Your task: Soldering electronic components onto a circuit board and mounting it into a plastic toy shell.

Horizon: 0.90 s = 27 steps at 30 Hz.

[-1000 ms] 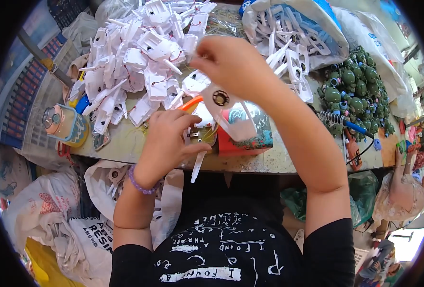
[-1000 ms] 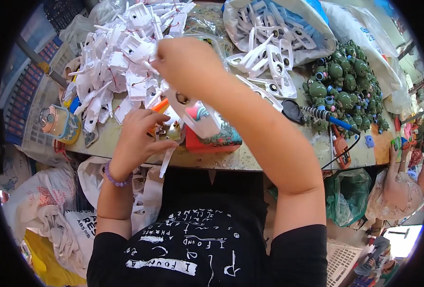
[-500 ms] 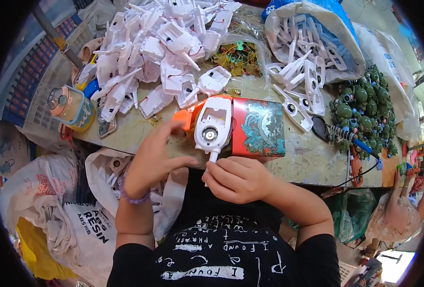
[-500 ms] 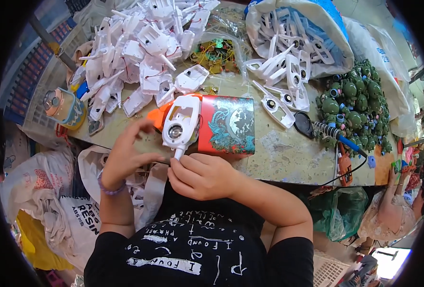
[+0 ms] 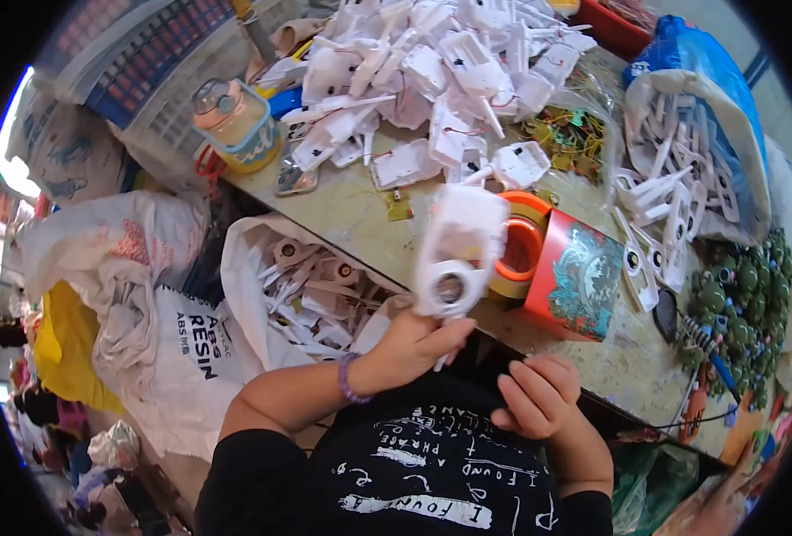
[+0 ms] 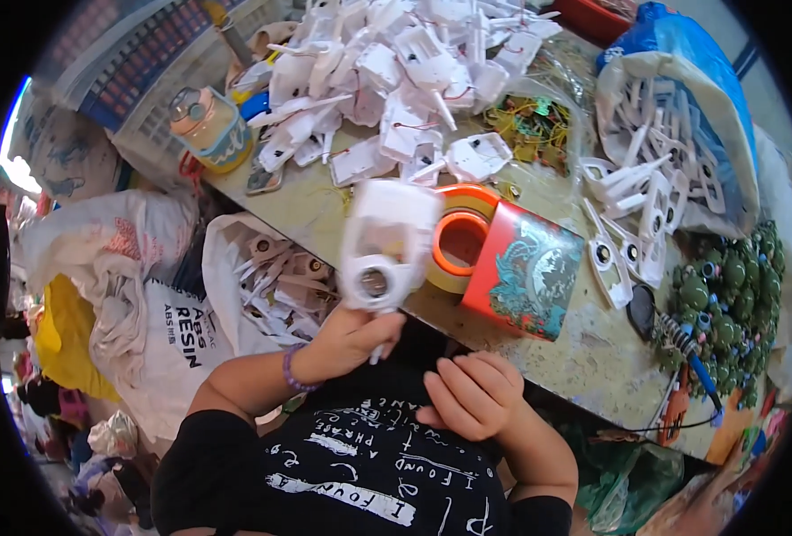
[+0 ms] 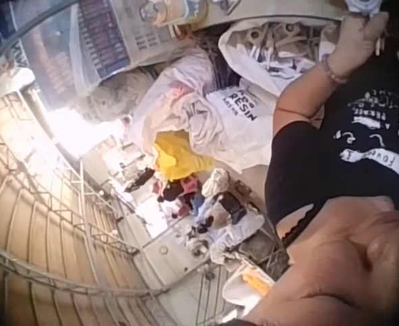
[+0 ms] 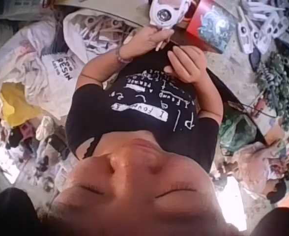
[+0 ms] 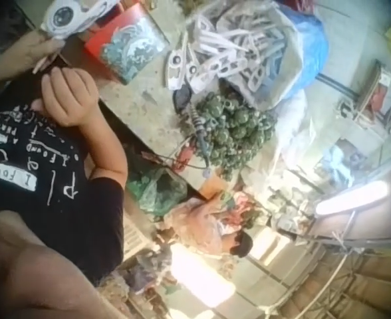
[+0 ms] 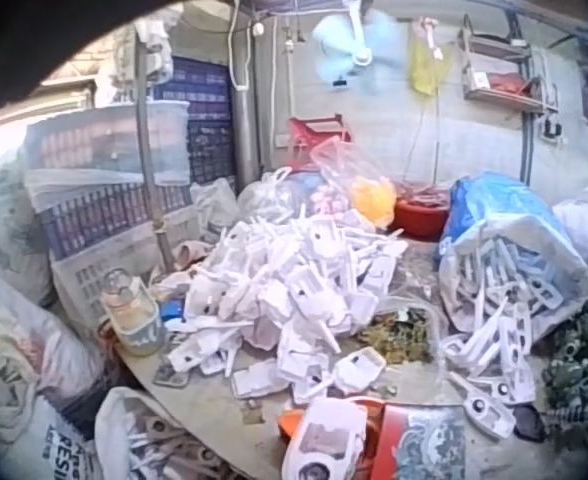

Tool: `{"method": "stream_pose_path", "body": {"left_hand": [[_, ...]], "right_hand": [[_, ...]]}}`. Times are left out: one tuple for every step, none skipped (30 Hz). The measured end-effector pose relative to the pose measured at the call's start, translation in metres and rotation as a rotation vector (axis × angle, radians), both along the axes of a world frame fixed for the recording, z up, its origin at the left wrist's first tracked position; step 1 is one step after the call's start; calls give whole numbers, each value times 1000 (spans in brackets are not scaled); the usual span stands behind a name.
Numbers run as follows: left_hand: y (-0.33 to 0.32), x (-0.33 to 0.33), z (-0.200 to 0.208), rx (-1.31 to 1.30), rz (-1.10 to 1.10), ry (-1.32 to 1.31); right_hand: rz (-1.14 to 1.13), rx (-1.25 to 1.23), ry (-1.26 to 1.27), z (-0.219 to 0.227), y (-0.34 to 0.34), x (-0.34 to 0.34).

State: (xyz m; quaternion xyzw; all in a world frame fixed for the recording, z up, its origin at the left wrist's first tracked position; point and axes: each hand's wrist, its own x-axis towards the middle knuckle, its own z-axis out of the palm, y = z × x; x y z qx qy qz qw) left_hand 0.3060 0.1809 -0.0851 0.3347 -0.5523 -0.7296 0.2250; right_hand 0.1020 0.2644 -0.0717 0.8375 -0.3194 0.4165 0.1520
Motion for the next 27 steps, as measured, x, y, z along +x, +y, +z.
{"method": "stream_pose_path", "body": {"left_hand": [[12,10,-5,-15,193,101],[20,27,-14,-110,342,128],[23,55,-25,-361,424,-87],[23,74,-30,-377,521,-101],[23,89,-34,-392,615,-115],[24,104,-41,-291,755,-213],[27,117,-50,-188,897,-313],[26,126,-61,-196,891,-314],[24,135,-77,-20,922,-282],[23,142,-93,157,948,-245],[21,147,-111,325,949,-123],[17,150,-116,316,952,-118],[13,153,-119,496,828,-123],[10,156,-121,669,698,-127],[3,149,-100,765,569,-216],[-4,152,-87,751,575,-211],[-11,160,-77,628,215,-553],[-22,169,-65,476,-158,-874],[-45,173,-43,14,-338,-961],[-74,190,-41,-193,-136,-1031],[-102,203,-43,-398,71,-1078],[-118,189,-12,-577,630,-781],[-155,213,-12,-825,828,-656],[-196,222,-4,-897,903,-260],[-214,218,19,-1053,1050,-396],[-232,212,44,-1121,1087,-724],[-255,220,45,-1063,1118,-651]], "right_hand": [[-12,30,-42,-3,6,-3],[-28,62,-83,-5,11,-5],[-26,59,-88,-8,17,-7],[-25,112,-102,-13,22,-9],[-25,165,-117,-18,25,-9],[-30,160,-117,-23,27,-8],[-40,204,-147,-27,28,-7],[-53,247,-179,-29,28,-7],[-55,240,-184,-33,27,-6],[-40,265,-199,-36,26,-5],[-23,291,-211,-38,26,-3],[-19,281,-210,-38,25,-3],[-30,310,-215,-38,25,-2],[-40,339,-220,-38,25,-1],[-41,327,-217,-39,26,0],[-56,343,-233,-39,28,0],[-70,359,-248,-40,29,1],[-70,344,-245,-42,32,2],[-88,369,-260,-44,35,4],[-97,393,-283,-44,38,4],[-108,405,-277,-44,40,5],[-126,396,-275,-46,42,6],[-124,426,-294,-46,44,7],[-132,459,-306,-46,44,9],[-137,474,-314,-45,43,8],[-155,469,-313,-45,43,9],[-149,468,-311,-44,43,10]]}}
